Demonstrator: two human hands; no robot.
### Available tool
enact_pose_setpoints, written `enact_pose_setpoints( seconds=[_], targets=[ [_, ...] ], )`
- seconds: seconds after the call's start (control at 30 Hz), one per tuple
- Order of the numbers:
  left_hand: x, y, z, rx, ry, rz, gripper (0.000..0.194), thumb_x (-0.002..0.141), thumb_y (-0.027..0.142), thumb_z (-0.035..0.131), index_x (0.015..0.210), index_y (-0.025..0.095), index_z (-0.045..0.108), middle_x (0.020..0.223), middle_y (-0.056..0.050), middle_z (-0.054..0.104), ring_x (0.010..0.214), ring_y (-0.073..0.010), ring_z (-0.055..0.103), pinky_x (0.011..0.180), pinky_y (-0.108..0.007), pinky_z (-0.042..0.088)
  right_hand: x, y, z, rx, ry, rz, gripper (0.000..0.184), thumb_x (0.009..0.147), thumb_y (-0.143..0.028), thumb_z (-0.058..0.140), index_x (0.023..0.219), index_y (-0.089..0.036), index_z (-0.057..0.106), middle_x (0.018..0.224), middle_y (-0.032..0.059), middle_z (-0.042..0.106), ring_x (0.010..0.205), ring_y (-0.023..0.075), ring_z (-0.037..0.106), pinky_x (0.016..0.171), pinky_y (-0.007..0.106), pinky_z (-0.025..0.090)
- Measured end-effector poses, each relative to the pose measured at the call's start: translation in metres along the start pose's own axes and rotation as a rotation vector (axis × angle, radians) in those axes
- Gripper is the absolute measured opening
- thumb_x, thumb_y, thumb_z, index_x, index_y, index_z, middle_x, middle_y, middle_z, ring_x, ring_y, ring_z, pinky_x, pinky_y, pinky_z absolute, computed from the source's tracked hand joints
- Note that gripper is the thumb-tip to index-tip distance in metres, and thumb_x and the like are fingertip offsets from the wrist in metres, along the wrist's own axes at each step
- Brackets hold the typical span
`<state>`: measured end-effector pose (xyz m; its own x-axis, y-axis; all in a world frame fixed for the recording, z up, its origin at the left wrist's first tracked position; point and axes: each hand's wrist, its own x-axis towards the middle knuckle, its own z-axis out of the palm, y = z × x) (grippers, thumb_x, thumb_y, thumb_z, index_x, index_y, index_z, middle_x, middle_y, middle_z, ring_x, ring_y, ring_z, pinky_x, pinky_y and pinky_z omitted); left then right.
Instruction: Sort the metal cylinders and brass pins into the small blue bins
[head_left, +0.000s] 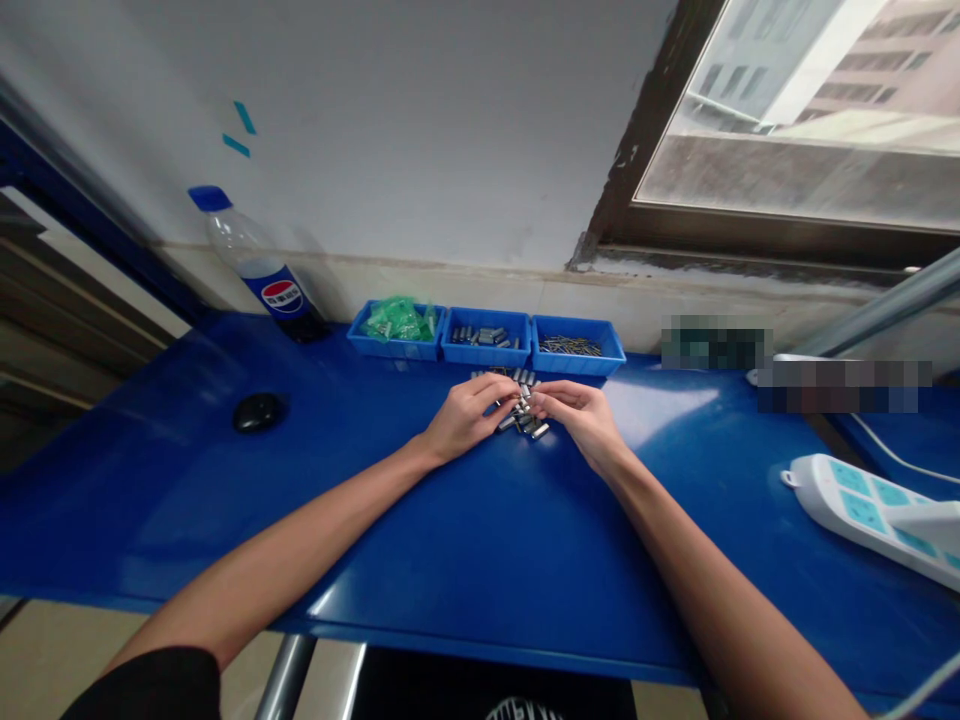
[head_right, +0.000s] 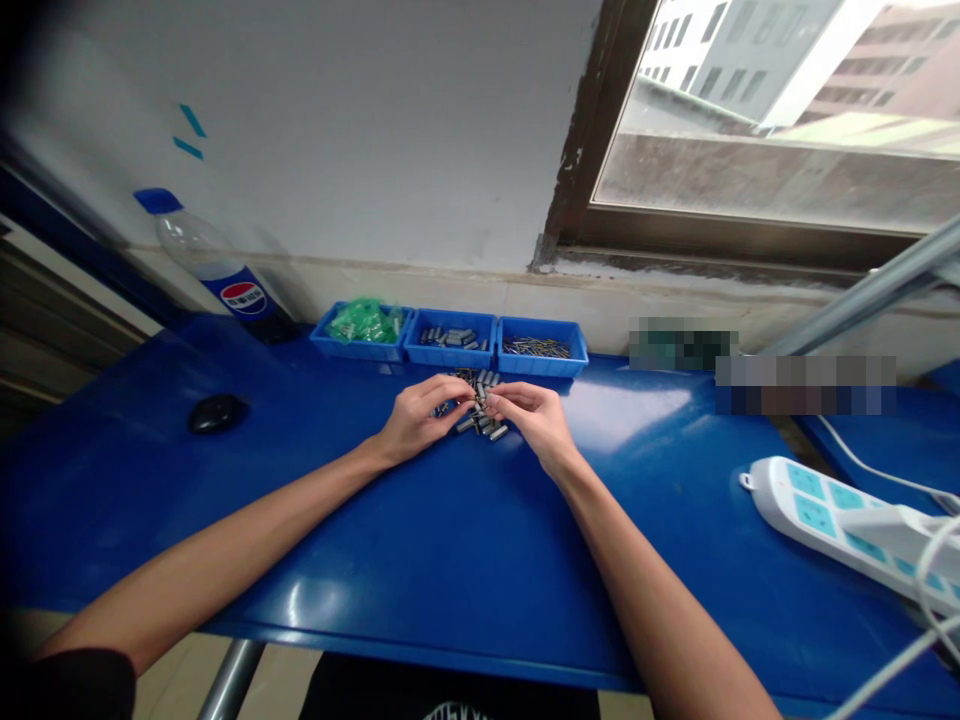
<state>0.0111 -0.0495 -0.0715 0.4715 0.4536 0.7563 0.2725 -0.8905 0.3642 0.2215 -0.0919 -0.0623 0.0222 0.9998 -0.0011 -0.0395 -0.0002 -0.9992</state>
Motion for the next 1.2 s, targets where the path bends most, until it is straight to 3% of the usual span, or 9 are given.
enact_pose_setpoints(
  seconds=[0.13, 0.3, 0.43, 0.53, 0.67, 0.83, 1.0, 1.1, 1.2],
  targets=[
    [-0.001, -0.002, 0.0, 0.035, -0.063, -0.014, 0.016, 0.101, 0.023, 0.063, 0.116, 0.021, 0.067, 0.111, -0.007, 0.075, 0.108, -0.0189, 0.073, 0.095, -0.033, 0.06, -0.001, -0.004, 0.002, -0.035, 0.052, -0.048, 0.038, 0.072, -0.053, 0.088, 0.088, -0.019, 0.08, 0.079, 0.0065, 0.079, 0.074, 0.023, 0.073, 0.075, 0.037, 0.059],
    [0.002, -0.004, -0.002, 0.11, -0.059, -0.066, 0.021, 0.1, 0.027, 0.064, 0.12, 0.02, 0.067, 0.116, -0.009, 0.073, 0.11, -0.0215, 0.069, 0.099, -0.039, 0.057, 0.002, -0.011, 0.0, -0.057, 0.145, -0.158, 0.033, 0.076, -0.051, 0.085, 0.088, -0.021, 0.078, 0.081, 0.0065, 0.079, 0.076, 0.0233, 0.074, 0.08, 0.04, 0.061],
    [0.008, -0.008, -0.007, 0.201, -0.074, -0.022, 0.017, 0.102, 0.026, 0.06, 0.114, 0.019, 0.069, 0.112, -0.01, 0.072, 0.104, -0.0223, 0.066, 0.095, -0.04, 0.055, 0.012, -0.01, -0.007, -0.017, 0.253, -0.231, 0.04, 0.08, -0.048, 0.082, 0.11, -0.021, 0.078, 0.113, 0.0114, 0.08, 0.098, 0.0279, 0.077, 0.094, 0.045, 0.06],
    [0.017, -0.012, -0.013, 0.303, -0.128, 0.051, 0.018, 0.102, 0.027, 0.059, 0.112, 0.017, 0.07, 0.114, -0.011, 0.071, 0.106, -0.0245, 0.063, 0.095, -0.041, 0.052, 0.019, -0.006, -0.012, -0.017, 0.279, -0.244, 0.051, 0.08, -0.048, 0.08, 0.122, -0.021, 0.074, 0.133, 0.0143, 0.074, 0.106, 0.0298, 0.076, 0.095, 0.046, 0.06],
    [0.034, -0.02, -0.02, 0.44, -0.223, 0.117, 0.022, 0.104, 0.031, 0.056, 0.107, 0.016, 0.07, 0.112, -0.013, 0.069, 0.107, -0.0263, 0.06, 0.093, -0.041, 0.05, 0.021, 0.0, -0.016, -0.045, 0.289, -0.243, 0.048, 0.082, -0.049, 0.076, 0.121, -0.021, 0.074, 0.132, 0.014, 0.074, 0.101, 0.0286, 0.077, 0.09, 0.045, 0.061],
    [0.057, -0.036, -0.019, 0.675, -0.445, 0.309, 0.027, 0.105, 0.028, 0.048, 0.096, 0.015, 0.07, 0.101, -0.014, 0.068, 0.101, -0.028, 0.058, 0.085, -0.041, 0.044, 0.015, 0.002, -0.014, -0.055, 0.291, -0.269, 0.044, 0.083, -0.049, 0.074, 0.116, -0.02, 0.074, 0.125, 0.0144, 0.076, 0.094, 0.027, 0.077, 0.082, 0.042, 0.061],
    [0.074, -0.047, -0.011, 0.616, -0.571, 0.44, 0.022, 0.102, 0.025, 0.051, 0.096, 0.016, 0.07, 0.096, -0.014, 0.069, 0.096, -0.0268, 0.059, 0.086, -0.04, 0.041, 0.011, 0.004, -0.01, -0.087, 0.277, -0.261, 0.046, 0.083, -0.053, 0.073, 0.114, -0.019, 0.074, 0.12, 0.0141, 0.078, 0.09, 0.0261, 0.077, 0.079, 0.04, 0.06],
    [0.085, -0.052, -0.007, 0.632, -0.604, 0.454, 0.021, 0.101, 0.025, 0.052, 0.097, 0.015, 0.07, 0.096, -0.015, 0.071, 0.096, -0.0268, 0.06, 0.085, -0.04, 0.042, 0.011, 0.006, -0.01, -0.087, 0.276, -0.261, 0.046, 0.083, -0.055, 0.072, 0.112, -0.019, 0.074, 0.117, 0.0138, 0.078, 0.088, 0.0256, 0.076, 0.077, 0.039, 0.06],
    [0.095, -0.057, -0.008, 0.65, -0.635, 0.384, 0.023, 0.101, 0.022, 0.05, 0.096, 0.013, 0.071, 0.095, -0.016, 0.072, 0.095, -0.0267, 0.062, 0.085, -0.039, 0.044, 0.013, 0.006, -0.01, -0.077, 0.282, -0.264, 0.044, 0.082, -0.053, 0.073, 0.11, -0.018, 0.074, 0.113, 0.0132, 0.079, 0.085, 0.0242, 0.075, 0.075, 0.037, 0.058]
  ],
)
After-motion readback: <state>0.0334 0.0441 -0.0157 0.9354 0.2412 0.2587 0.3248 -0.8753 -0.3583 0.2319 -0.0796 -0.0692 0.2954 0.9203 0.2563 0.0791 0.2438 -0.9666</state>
